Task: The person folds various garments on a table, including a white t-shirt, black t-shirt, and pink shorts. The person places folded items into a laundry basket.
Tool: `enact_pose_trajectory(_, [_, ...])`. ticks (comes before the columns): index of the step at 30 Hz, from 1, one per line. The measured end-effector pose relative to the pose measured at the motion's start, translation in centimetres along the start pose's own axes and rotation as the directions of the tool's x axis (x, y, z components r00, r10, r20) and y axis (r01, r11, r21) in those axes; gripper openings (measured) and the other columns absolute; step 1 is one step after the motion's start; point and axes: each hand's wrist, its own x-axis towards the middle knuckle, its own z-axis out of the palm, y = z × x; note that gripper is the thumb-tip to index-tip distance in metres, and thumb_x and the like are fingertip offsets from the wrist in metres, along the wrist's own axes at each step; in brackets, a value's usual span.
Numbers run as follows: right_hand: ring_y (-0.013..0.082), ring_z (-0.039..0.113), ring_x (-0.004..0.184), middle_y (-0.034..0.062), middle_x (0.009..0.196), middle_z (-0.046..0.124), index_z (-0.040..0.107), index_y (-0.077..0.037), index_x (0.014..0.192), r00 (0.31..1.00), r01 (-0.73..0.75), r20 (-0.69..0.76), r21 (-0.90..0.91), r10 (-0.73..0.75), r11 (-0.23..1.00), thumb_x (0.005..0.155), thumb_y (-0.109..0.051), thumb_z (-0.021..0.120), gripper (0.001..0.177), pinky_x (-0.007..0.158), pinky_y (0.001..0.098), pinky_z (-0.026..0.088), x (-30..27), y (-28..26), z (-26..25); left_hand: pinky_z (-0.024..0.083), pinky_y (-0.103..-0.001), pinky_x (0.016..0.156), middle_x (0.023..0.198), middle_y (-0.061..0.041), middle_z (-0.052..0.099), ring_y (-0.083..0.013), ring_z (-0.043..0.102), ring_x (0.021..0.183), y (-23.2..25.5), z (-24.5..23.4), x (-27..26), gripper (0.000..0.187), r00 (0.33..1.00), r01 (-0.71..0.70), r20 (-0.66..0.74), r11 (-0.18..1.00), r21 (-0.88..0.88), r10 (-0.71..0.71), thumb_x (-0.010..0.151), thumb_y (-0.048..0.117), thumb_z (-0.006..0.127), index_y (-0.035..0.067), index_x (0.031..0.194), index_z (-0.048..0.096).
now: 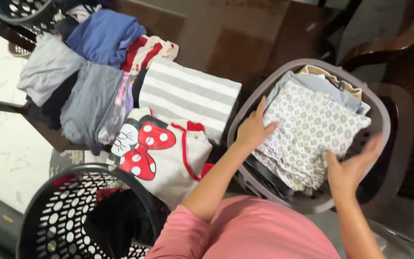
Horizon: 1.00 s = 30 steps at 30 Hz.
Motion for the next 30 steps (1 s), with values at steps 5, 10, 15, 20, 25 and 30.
enact_pose_trajectory(5, [0.0494,0.007,0.163,0.0243,0.177,0.019,0.040,-0.011,0.166,0.951,0.246,0.284,-0.454,-0.123,0.857,0.103,-0.038,0.067,0.074,0.127,0.0691,0.001,3.7,-3.0,2.1,0.045,-0.056,0.108,0.149,-0.016,0.054,-0.0400,0.054,0.132,1.6,1.6,-1.2,0.080,0.963,-0.153,-0.174,0.949,0.275,0.205,0.090,0.041,0.063,0.035,0.162,0.028])
enact_pose_trajectory(10, [0.0570,0.009,0.155,0.0140,0.172,0.029,0.051,-0.023,0.156,0.947,0.228,0.313,-0.486,-0.075,0.843,0.096,-0.051,0.060,0.067,0.112,0.0838,0.000,3.3,-1.3,6.7,0.017,-0.078,0.121,0.171,0.002,0.024,-0.0419,0.020,0.158,2.3,5.1,-2.9,0.069,0.899,-0.352,-0.074,0.811,0.467,0.433,0.097,0.045,0.060,0.034,0.160,0.034])
enact_pose_trajectory(15, [0.0588,0.010,0.153,0.0160,0.170,0.032,0.053,-0.020,0.154,0.926,0.250,0.377,-0.578,-0.018,0.777,0.093,-0.047,0.062,0.067,0.103,0.0874,0.001,3.9,-1.1,5.9,0.018,-0.077,0.103,0.162,-0.008,0.037,-0.0491,0.026,0.148,2.1,3.7,-1.6,0.077,0.915,-0.400,0.156,0.884,0.240,0.372,0.079,0.044,0.066,0.025,0.151,0.049])
enact_pose_trajectory(20, [0.0530,0.029,0.146,0.0226,0.158,0.042,0.058,-0.013,0.144,0.903,0.312,0.390,-0.307,-0.180,0.899,0.089,-0.026,0.071,0.058,0.113,0.0726,0.019,8.4,-5.6,10.5,0.048,-0.052,0.113,0.138,-0.010,0.067,-0.0394,0.060,0.131,-1.7,-3.0,0.5,0.042,0.983,-0.154,-0.108,0.988,-0.023,0.151,0.097,0.028,0.054,0.018,0.138,0.062])
enact_pose_trajectory(25, [0.0424,0.045,0.141,0.0199,0.156,0.048,0.058,-0.009,0.143,0.752,0.329,0.581,0.081,-0.312,0.941,0.091,-0.023,0.075,0.056,0.117,0.0470,0.040,12.7,-10.2,23.6,0.021,-0.061,0.112,0.148,-0.043,0.033,-0.0503,0.027,0.142,-13.3,-6.3,2.5,0.084,0.823,0.436,-0.427,0.898,0.052,-0.375,0.086,0.034,0.069,-0.010,0.148,0.035])
enact_pose_trajectory(30, [0.0397,0.045,0.139,0.0199,0.154,0.046,0.044,-0.009,0.151,0.580,0.320,0.810,-0.122,-0.092,0.940,0.075,-0.057,0.081,0.098,0.110,0.0476,0.040,15.9,-12.1,34.5,0.016,-0.048,0.125,0.161,-0.043,0.005,-0.0517,0.012,0.153,-21.4,-3.0,3.0,0.094,0.539,0.304,-0.426,0.640,-0.706,-0.726,0.090,0.031,0.066,-0.008,0.157,0.014])
